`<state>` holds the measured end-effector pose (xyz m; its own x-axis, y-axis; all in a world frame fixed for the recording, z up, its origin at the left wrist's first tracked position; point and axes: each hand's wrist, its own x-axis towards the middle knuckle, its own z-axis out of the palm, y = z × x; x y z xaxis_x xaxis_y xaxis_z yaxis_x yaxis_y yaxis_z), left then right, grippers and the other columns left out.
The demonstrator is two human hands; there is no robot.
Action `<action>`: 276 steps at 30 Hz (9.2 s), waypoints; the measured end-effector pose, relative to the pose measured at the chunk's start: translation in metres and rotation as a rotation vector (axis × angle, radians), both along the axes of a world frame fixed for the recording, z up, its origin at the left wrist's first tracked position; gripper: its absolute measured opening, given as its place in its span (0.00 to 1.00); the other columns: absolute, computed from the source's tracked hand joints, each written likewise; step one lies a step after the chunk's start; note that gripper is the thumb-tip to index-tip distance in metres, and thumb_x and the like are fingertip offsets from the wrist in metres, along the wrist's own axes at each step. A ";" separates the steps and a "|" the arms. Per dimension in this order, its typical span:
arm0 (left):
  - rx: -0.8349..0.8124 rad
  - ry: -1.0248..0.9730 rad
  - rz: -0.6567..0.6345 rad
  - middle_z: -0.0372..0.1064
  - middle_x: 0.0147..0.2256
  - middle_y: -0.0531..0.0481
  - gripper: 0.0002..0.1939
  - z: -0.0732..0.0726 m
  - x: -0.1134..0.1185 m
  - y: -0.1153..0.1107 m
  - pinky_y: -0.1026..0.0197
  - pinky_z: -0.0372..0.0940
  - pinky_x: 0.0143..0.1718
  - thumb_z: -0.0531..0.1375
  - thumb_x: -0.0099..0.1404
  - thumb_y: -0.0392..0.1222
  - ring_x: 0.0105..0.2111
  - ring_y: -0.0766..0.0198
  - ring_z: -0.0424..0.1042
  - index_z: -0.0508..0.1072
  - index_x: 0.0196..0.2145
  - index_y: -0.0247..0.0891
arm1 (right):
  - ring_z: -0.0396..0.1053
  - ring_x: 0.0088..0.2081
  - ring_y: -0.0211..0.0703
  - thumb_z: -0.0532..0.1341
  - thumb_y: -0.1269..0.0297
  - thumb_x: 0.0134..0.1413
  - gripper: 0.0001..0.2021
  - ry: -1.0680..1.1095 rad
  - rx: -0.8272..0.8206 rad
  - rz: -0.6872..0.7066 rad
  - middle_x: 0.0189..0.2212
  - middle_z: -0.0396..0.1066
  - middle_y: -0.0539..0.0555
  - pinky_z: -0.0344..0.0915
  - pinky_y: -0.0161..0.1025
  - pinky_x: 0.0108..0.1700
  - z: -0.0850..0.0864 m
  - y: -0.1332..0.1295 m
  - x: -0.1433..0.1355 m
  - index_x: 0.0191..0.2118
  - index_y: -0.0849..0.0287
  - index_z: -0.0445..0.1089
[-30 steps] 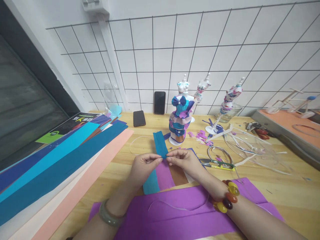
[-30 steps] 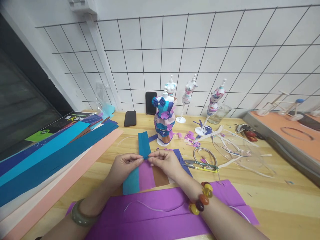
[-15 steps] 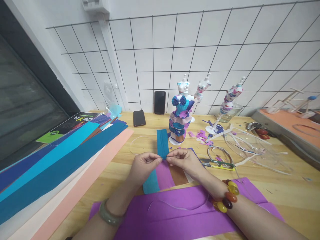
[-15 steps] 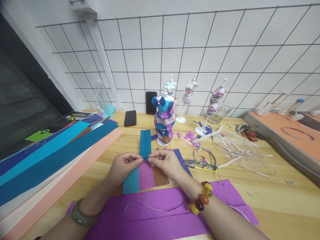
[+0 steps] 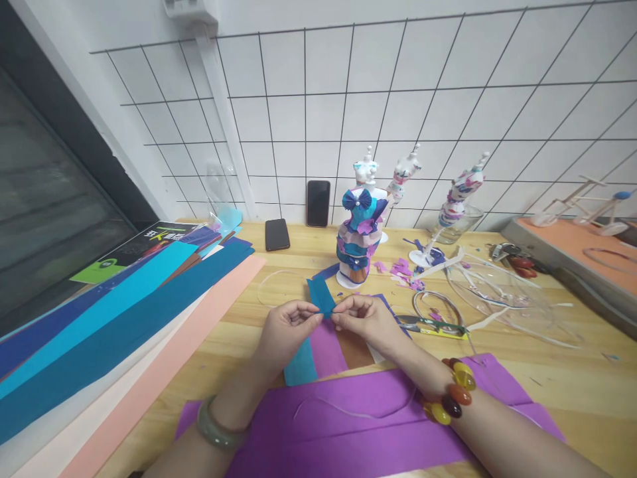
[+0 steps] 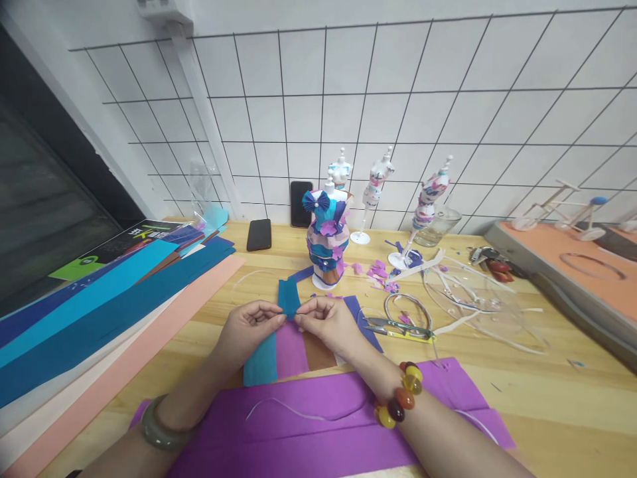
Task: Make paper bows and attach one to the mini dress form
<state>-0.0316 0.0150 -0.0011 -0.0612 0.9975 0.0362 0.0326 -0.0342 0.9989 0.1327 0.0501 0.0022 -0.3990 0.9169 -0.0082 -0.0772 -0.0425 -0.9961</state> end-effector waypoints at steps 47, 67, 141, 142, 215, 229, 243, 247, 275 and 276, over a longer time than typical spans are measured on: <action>-0.027 -0.032 0.004 0.68 0.23 0.54 0.14 0.002 0.001 0.000 0.67 0.63 0.28 0.64 0.46 0.36 0.26 0.69 0.68 0.74 0.34 0.34 | 0.69 0.35 0.43 0.61 0.66 0.49 0.09 -0.262 0.537 -0.004 0.33 0.73 0.55 0.65 0.40 0.38 -0.009 -0.001 0.002 0.38 0.56 0.74; 0.271 0.492 0.023 0.74 0.27 0.50 0.07 0.004 -0.002 -0.003 0.65 0.65 0.31 0.61 0.52 0.33 0.27 0.65 0.71 0.76 0.31 0.36 | 0.69 0.35 0.41 0.59 0.70 0.52 0.08 -0.392 0.730 0.035 0.33 0.72 0.56 0.65 0.38 0.38 -0.009 0.000 0.007 0.38 0.59 0.73; 0.033 0.002 0.046 0.74 0.24 0.50 0.05 0.004 0.002 -0.001 0.64 0.66 0.29 0.65 0.44 0.38 0.27 0.64 0.71 0.75 0.22 0.35 | 0.65 0.20 0.33 0.67 0.62 0.35 0.10 0.049 0.034 0.009 0.16 0.69 0.48 0.62 0.33 0.26 -0.003 0.000 0.001 0.26 0.63 0.71; 0.024 -0.001 0.044 0.74 0.24 0.50 0.05 0.005 0.003 -0.001 0.64 0.66 0.29 0.65 0.44 0.38 0.26 0.64 0.71 0.75 0.22 0.35 | 0.65 0.20 0.33 0.67 0.62 0.36 0.11 0.046 0.040 0.011 0.16 0.69 0.48 0.62 0.33 0.26 -0.003 0.000 0.001 0.26 0.63 0.70; 0.232 0.431 0.032 0.71 0.27 0.51 0.04 0.000 -0.001 -0.003 0.64 0.63 0.30 0.60 0.52 0.36 0.27 0.66 0.68 0.74 0.27 0.37 | 0.68 0.33 0.41 0.58 0.66 0.52 0.06 -0.333 0.675 -0.005 0.30 0.71 0.54 0.64 0.38 0.37 -0.012 0.001 0.004 0.34 0.58 0.72; 0.111 0.257 -0.003 0.74 0.28 0.49 0.06 -0.002 -0.001 -0.002 0.63 0.65 0.33 0.60 0.52 0.39 0.30 0.62 0.71 0.75 0.29 0.37 | 0.65 0.28 0.38 0.60 0.66 0.49 0.08 -0.354 0.587 -0.001 0.30 0.70 0.53 0.63 0.35 0.31 -0.011 -0.001 0.004 0.37 0.59 0.70; 0.028 0.141 0.015 0.74 0.27 0.48 0.08 -0.003 -0.001 0.000 0.62 0.66 0.31 0.63 0.49 0.41 0.29 0.61 0.71 0.76 0.29 0.35 | 0.67 0.30 0.39 0.59 0.64 0.50 0.07 -0.244 0.461 0.022 0.29 0.70 0.53 0.65 0.36 0.31 -0.007 -0.002 0.003 0.33 0.60 0.72; 0.040 0.133 0.028 0.75 0.27 0.48 0.08 -0.003 -0.001 -0.001 0.61 0.66 0.32 0.63 0.49 0.41 0.29 0.61 0.72 0.76 0.28 0.36 | 0.67 0.27 0.37 0.62 0.61 0.46 0.08 -0.159 0.333 0.014 0.26 0.70 0.52 0.65 0.35 0.30 -0.010 -0.001 0.002 0.31 0.61 0.72; 0.012 0.043 0.039 0.73 0.23 0.50 0.08 0.002 -0.001 0.000 0.65 0.64 0.27 0.65 0.46 0.40 0.25 0.66 0.69 0.75 0.26 0.34 | 0.66 0.19 0.33 0.68 0.64 0.33 0.11 0.052 -0.020 -0.009 0.16 0.70 0.47 0.62 0.33 0.26 -0.005 0.001 0.000 0.26 0.63 0.71; 0.017 0.035 0.033 0.72 0.23 0.50 0.09 0.002 -0.001 0.000 0.65 0.64 0.27 0.65 0.46 0.39 0.24 0.66 0.69 0.75 0.27 0.34 | 0.66 0.19 0.33 0.68 0.64 0.34 0.11 0.053 -0.014 -0.004 0.16 0.69 0.47 0.62 0.32 0.26 -0.006 0.001 0.000 0.26 0.63 0.70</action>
<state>-0.0328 0.0150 0.0007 -0.0928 0.9941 0.0561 0.0694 -0.0497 0.9964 0.1331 0.0513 -0.0034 -0.3957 0.9184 0.0004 -0.1300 -0.0556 -0.9900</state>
